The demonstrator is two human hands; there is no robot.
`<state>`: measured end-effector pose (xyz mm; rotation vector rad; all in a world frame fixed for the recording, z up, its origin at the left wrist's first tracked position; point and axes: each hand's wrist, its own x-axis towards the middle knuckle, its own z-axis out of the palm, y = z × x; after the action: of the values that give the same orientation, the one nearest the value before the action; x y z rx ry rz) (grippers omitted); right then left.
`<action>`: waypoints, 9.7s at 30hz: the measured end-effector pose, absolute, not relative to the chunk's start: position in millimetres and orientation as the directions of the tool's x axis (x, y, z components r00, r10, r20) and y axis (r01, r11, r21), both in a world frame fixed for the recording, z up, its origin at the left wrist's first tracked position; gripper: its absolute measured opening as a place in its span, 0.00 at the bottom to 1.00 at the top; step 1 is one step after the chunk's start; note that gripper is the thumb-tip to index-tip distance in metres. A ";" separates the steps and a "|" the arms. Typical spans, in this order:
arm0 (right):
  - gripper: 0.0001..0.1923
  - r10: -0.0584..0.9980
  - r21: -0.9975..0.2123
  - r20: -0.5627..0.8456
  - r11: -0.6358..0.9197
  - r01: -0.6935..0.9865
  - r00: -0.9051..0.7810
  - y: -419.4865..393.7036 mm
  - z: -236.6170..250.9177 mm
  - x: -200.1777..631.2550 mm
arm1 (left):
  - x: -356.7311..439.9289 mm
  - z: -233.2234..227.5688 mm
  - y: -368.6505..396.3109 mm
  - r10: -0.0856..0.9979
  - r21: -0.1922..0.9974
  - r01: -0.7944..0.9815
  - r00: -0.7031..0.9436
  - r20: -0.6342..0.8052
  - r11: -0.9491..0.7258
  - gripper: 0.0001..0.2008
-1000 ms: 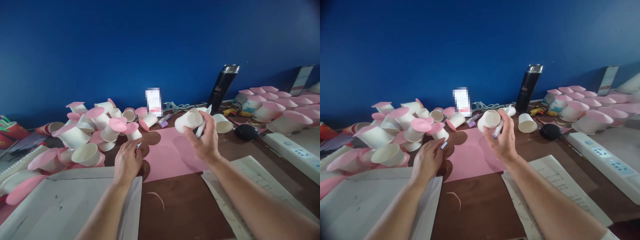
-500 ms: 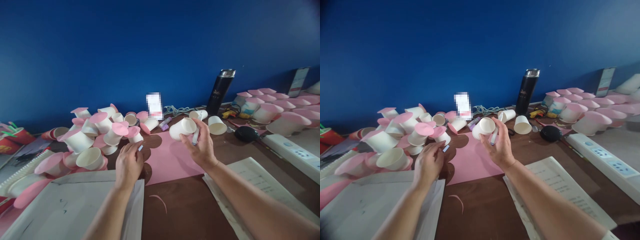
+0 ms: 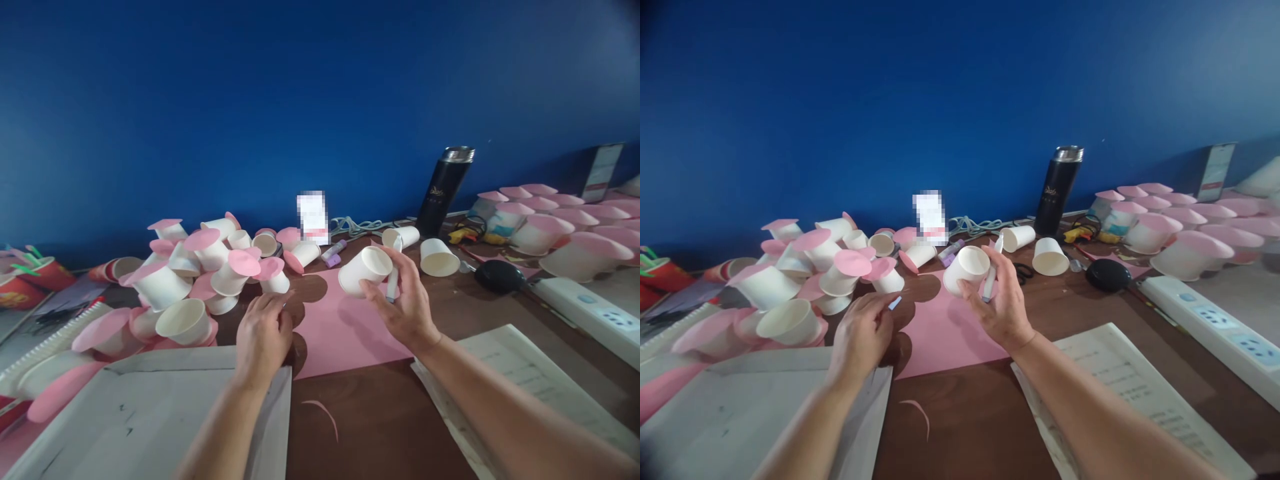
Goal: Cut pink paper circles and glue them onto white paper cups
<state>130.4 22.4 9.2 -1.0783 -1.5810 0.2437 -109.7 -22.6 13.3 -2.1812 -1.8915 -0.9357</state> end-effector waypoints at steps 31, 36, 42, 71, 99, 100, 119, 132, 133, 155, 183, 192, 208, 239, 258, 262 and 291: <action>0.30 0.736 -0.515 0.430 0.675 0.528 -0.522 1.3 4.7 110.1 | -108.4 15.6 -28.0 0.977 0.198 0.971 0.095 0.189 -0.132 0.12; 0.29 0.691 -0.497 0.391 0.714 0.493 -0.608 -3.6 8.7 108.3 | -108.4 16.2 -28.1 0.980 0.222 0.966 0.090 0.179 -0.130 0.13; 0.29 0.693 -0.485 0.375 0.712 0.507 -0.616 -3.7 7.5 108.3 | -107.7 16.1 -27.5 0.978 0.251 0.960 0.078 0.191 -0.126 0.13; 0.26 0.692 -0.425 0.358 0.718 0.550 -0.627 -2.9 5.0 109.1 | -108.1 11.1 -25.3 0.912 0.256 0.944 0.095 0.398 -0.210 0.10; 0.32 0.655 -0.547 0.411 0.734 0.403 -0.634 -2.2 8.5 112.9 | -88.0 20.2 -33.3 0.529 0.108 0.652 0.496 0.688 -0.751 0.13; 0.34 0.654 -0.559 0.388 0.727 0.398 -0.649 -1.1 12.7 116.0 | -88.0 20.8 -33.6 0.537 0.106 0.660 0.496 0.682 -0.744 0.14; 0.17 0.222 -0.897 -0.077 0.410 0.165 -0.972 -1.1 65.5 149.8 | -91.2 18.3 -31.6 0.527 0.185 0.586 0.491 0.694 -0.789 0.11; 0.19 0.381 -0.876 -0.106 0.401 0.267 -0.919 -6.3 47.0 143.4 | -92.7 20.1 -33.1 0.520 0.135 0.603 0.527 0.672 -0.786 0.13; 0.19 0.375 -0.869 -0.089 0.423 0.255 -0.923 -6.6 46.9 142.3 | -92.8 20.2 -33.3 0.523 0.135 0.606 0.527 0.670 -0.784 0.14; 0.15 0.406 -0.740 -0.042 0.602 0.301 -0.913 -19.5 53.9 131.3 | -91.5 22.7 -35.4 0.562 0.166 0.625 0.513 0.649 -0.763 0.13; 0.19 0.593 -0.846 -0.321 0.171 0.505 -0.739 21.2 42.4 163.9 | -89.8 21.4 -35.8 0.528 0.156 0.610 0.495 0.690 -0.777 0.16; 0.20 0.691 -0.849 -0.236 0.196 0.491 -0.683 31.6 29.5 165.4 | -91.9 18.0 -35.0 0.535 0.182 0.599 0.489 0.689 -0.780 0.12; 0.22 0.749 -0.865 -0.137 0.228 0.446 -0.648 31.8 20.8 153.0 | -90.5 18.0 -34.4 0.525 0.151 0.619 0.484 0.700 -0.771 0.13; 0.21 0.482 -0.883 -0.340 0.133 0.451 -0.807 103.5 23.6 70.6 | -90.7 24.5 -35.5 0.538 0.156 0.603 0.528 0.657 -0.782 0.14; 0.15 0.383 -0.903 -0.359 0.087 0.420 -0.851 99.8 24.1 55.3 | -90.1 23.7 -36.6 0.558 0.140 0.630 0.536 0.633 -0.764 0.13; 0.14 0.368 -0.915 -0.356 0.047 0.400 -0.859 99.9 22.2 54.9 | -89.7 24.6 -36.6 0.552 0.143 0.623 0.534 0.640 -0.769 0.14; 0.07 0.404 -0.888 -0.347 0.150 0.435 -0.847 89.3 25.0 43.3 | -89.1 23.1 -35.8 0.550 0.140 0.625 0.532 0.644 -0.768 0.14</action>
<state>43.3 89.3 25.0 -0.8764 -2.4024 1.8704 -89.1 -35.8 23.1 -2.6541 -1.0214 -1.0579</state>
